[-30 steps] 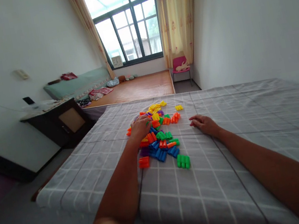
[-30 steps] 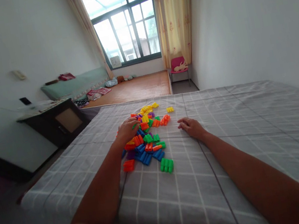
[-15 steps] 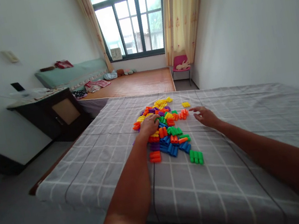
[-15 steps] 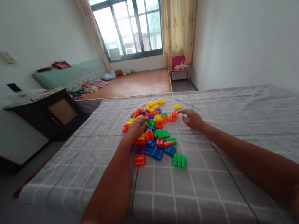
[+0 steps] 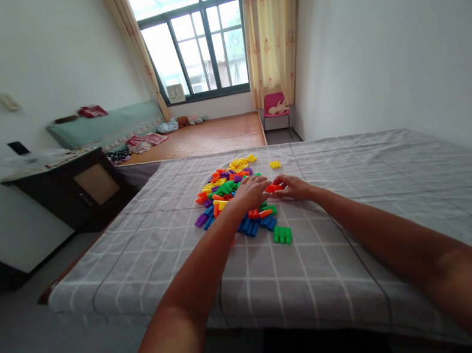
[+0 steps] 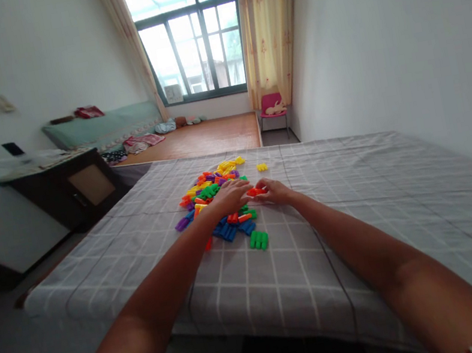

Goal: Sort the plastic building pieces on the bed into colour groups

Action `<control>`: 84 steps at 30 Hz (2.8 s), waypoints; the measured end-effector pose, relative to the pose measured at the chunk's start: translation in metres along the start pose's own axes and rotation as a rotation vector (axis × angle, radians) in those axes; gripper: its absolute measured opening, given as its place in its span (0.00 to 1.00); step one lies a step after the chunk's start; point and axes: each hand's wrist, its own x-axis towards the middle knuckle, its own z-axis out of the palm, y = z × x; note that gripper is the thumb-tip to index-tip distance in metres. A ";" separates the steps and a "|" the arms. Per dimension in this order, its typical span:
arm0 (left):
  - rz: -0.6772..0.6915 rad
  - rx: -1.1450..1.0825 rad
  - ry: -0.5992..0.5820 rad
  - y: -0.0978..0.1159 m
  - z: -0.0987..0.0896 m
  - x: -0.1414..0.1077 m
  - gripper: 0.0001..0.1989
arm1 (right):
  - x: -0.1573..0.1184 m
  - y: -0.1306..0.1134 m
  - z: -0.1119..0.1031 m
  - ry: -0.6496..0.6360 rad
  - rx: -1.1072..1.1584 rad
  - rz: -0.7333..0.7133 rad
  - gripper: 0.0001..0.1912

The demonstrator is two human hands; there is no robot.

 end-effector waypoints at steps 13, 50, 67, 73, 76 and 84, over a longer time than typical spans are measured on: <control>-0.166 0.093 -0.012 0.012 0.021 -0.010 0.15 | -0.015 0.006 0.005 0.070 0.015 -0.076 0.16; -0.737 -0.416 0.750 -0.122 -0.019 -0.051 0.18 | -0.022 0.087 -0.073 0.067 -0.020 0.293 0.19; -0.957 -0.858 0.573 -0.170 0.028 -0.100 0.19 | 0.059 0.184 -0.133 0.309 -0.488 0.425 0.19; -0.939 -0.934 0.542 -0.174 0.028 -0.100 0.19 | 0.067 0.204 -0.112 0.332 -0.421 0.379 0.20; -0.927 -0.920 0.517 -0.172 0.027 -0.098 0.18 | 0.058 0.209 -0.105 0.398 -0.354 0.343 0.21; -0.927 -0.915 0.493 -0.169 0.024 -0.098 0.18 | 0.057 0.198 -0.105 0.446 -0.335 0.413 0.18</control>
